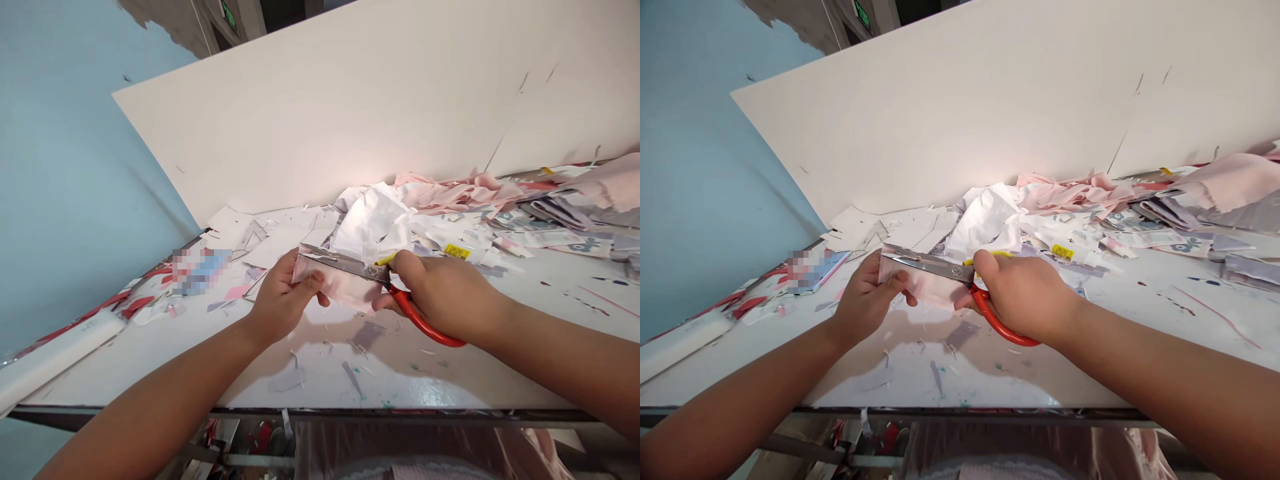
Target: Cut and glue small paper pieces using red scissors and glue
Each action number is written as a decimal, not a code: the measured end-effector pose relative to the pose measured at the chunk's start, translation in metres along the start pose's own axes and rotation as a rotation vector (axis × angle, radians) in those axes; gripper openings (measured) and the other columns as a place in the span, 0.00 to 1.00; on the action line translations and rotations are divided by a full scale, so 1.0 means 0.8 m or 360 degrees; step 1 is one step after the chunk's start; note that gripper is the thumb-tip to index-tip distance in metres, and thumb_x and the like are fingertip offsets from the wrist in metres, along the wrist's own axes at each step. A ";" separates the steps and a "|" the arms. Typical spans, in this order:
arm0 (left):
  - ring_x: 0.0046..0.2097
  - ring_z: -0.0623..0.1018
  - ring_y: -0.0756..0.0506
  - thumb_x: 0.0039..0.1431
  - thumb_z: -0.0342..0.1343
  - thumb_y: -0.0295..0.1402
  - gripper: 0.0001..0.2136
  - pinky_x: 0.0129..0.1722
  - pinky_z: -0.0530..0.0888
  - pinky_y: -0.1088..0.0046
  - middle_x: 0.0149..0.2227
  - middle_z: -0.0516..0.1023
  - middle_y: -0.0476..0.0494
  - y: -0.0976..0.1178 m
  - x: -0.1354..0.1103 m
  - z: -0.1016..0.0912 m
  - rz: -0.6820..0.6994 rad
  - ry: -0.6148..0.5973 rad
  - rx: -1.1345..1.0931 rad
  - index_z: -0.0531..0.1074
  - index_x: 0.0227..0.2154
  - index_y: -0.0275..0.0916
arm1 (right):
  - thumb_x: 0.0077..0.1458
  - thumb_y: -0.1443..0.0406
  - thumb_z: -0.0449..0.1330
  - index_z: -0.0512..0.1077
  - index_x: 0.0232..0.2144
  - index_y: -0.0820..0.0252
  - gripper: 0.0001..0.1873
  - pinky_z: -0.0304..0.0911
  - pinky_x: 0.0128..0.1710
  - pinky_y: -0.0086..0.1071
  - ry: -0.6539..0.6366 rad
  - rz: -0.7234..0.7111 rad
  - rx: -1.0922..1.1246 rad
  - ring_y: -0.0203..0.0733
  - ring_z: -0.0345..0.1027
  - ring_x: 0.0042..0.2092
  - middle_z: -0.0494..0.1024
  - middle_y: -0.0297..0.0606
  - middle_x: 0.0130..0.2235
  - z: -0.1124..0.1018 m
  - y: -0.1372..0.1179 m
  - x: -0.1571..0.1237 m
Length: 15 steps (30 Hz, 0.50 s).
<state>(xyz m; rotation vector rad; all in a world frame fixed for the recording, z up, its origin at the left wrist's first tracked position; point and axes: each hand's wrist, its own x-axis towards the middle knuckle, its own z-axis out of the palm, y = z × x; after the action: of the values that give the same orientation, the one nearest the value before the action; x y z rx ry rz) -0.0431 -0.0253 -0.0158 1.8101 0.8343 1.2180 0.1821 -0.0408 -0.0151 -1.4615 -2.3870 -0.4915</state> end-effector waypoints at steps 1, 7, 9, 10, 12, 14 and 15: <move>0.23 0.73 0.54 0.55 0.52 0.35 0.05 0.27 0.72 0.77 0.25 0.69 0.54 0.000 0.000 0.000 -0.0002 -0.0007 -0.0003 0.65 0.32 0.39 | 0.54 0.50 0.46 0.61 0.30 0.60 0.18 0.38 0.17 0.30 -0.0009 0.0012 -0.0005 0.49 0.63 0.19 0.71 0.44 0.19 0.000 0.000 0.000; 0.24 0.73 0.54 0.55 0.52 0.34 0.05 0.27 0.73 0.76 0.25 0.70 0.53 0.000 0.001 0.001 -0.0025 -0.0041 -0.0069 0.66 0.31 0.39 | 0.52 0.50 0.48 0.61 0.30 0.59 0.17 0.37 0.18 0.30 -0.0016 0.0089 0.0071 0.48 0.61 0.19 0.69 0.43 0.18 0.000 0.002 0.000; 0.24 0.73 0.54 0.55 0.52 0.34 0.05 0.27 0.73 0.77 0.26 0.70 0.53 -0.001 0.003 0.000 -0.0037 -0.0035 -0.0092 0.66 0.32 0.39 | 0.51 0.49 0.47 0.60 0.30 0.58 0.19 0.38 0.18 0.30 0.0010 0.0150 0.0142 0.47 0.60 0.18 0.67 0.40 0.16 -0.002 0.003 0.000; 0.24 0.73 0.54 0.55 0.52 0.34 0.05 0.27 0.73 0.77 0.26 0.70 0.53 -0.002 0.004 0.000 -0.0042 -0.0032 -0.0104 0.66 0.32 0.39 | 0.51 0.48 0.46 0.60 0.30 0.58 0.19 0.39 0.18 0.30 0.0029 0.0190 0.0177 0.47 0.60 0.18 0.66 0.39 0.16 -0.003 0.003 0.000; 0.24 0.73 0.55 0.55 0.52 0.34 0.05 0.27 0.72 0.76 0.26 0.71 0.53 -0.004 0.005 -0.001 -0.0050 -0.0028 -0.0124 0.67 0.33 0.40 | 0.50 0.46 0.45 0.58 0.31 0.57 0.21 0.41 0.17 0.30 0.0055 0.0279 0.0248 0.47 0.59 0.17 0.65 0.38 0.16 -0.006 0.005 0.002; 0.24 0.73 0.54 0.55 0.52 0.34 0.06 0.28 0.72 0.76 0.27 0.71 0.53 -0.005 0.007 -0.002 -0.0064 -0.0035 -0.0113 0.67 0.34 0.40 | 0.49 0.44 0.45 0.56 0.31 0.56 0.22 0.43 0.17 0.30 0.0056 0.0368 0.0319 0.46 0.59 0.18 0.66 0.37 0.17 -0.008 0.007 0.004; 0.25 0.73 0.54 0.55 0.52 0.34 0.06 0.28 0.72 0.75 0.27 0.72 0.53 -0.006 0.008 -0.002 -0.0078 -0.0037 -0.0091 0.67 0.35 0.40 | 0.48 0.43 0.45 0.55 0.31 0.55 0.22 0.44 0.17 0.30 0.0056 0.0411 0.0351 0.46 0.60 0.18 0.67 0.37 0.18 -0.009 0.008 0.005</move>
<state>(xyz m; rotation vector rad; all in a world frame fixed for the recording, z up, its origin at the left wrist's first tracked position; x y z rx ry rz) -0.0431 -0.0172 -0.0168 1.7451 0.8182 1.1760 0.1866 -0.0378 -0.0058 -1.6109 -2.1058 -0.1834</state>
